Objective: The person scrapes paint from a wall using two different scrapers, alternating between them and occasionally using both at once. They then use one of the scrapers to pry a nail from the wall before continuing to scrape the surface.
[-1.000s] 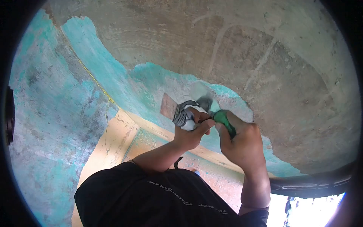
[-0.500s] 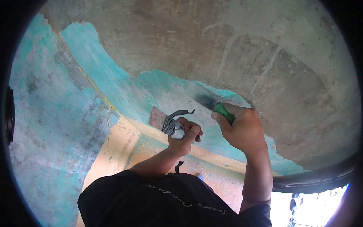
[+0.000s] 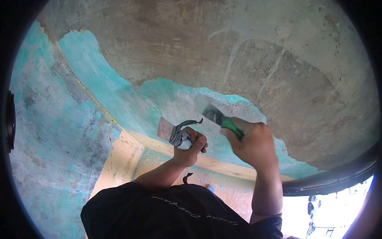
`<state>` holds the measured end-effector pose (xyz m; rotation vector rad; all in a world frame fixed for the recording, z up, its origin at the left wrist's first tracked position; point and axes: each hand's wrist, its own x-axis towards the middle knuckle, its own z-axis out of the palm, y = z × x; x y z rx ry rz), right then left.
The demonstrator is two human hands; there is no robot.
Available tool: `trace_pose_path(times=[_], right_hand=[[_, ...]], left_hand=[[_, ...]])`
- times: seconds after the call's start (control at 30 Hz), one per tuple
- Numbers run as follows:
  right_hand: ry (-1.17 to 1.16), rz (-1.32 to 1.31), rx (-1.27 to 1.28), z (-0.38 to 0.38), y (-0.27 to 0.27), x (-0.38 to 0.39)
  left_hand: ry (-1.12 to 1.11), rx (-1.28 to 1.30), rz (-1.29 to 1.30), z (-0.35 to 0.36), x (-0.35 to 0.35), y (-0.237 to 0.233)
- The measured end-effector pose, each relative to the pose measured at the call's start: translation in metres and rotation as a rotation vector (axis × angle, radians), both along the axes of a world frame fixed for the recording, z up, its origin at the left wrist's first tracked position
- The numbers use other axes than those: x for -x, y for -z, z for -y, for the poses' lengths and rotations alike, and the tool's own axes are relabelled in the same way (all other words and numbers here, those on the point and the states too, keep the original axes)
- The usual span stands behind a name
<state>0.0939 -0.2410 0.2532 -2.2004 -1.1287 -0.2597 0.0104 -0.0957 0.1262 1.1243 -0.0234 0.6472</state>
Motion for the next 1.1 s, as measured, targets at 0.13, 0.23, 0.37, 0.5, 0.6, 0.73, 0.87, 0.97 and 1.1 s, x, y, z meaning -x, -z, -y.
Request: trace_pose_path(times=[0.13,0.23,0.37,0.5,0.6,0.73,0.87,0.97,1.1], right_hand=[[0.052,-0.175,0.038,0.023,-0.019,-0.003],[-0.05,0.039,0.002,-0.04,0.014,-0.004],[-0.052,0.082,0.118,-0.063,0.02,0.003],[-0.093,-0.01,-0.046,-0.023,0.009,0.0],[-0.105,-0.081,-0.192,-0.024,0.023,0.007],[-0.063,-0.305,-0.147,-0.031,0.03,0.017],[-0.114,-0.599,-0.053,-0.019,0.03,0.016],[-0.101,-0.546,-0.107,-0.015,0.026,0.014],[-0.206,-0.42,-0.134,-0.067,0.026,0.01]], left_hand=[[-0.019,0.008,0.022,-0.006,0.0,0.001],[-0.015,-0.001,0.025,-0.003,0.005,0.007],[-0.048,-0.098,0.14,-0.012,0.01,0.008],[-0.167,-0.056,0.057,-0.033,0.025,0.019],[-0.156,0.098,-0.016,-0.038,0.026,0.021],[-0.07,-0.028,-0.018,-0.036,0.023,0.02],[-0.063,-0.049,0.008,-0.04,0.022,0.016],[-0.073,-0.006,0.003,-0.044,0.02,0.015],[-0.021,-0.027,-0.038,-0.032,0.021,0.019]])
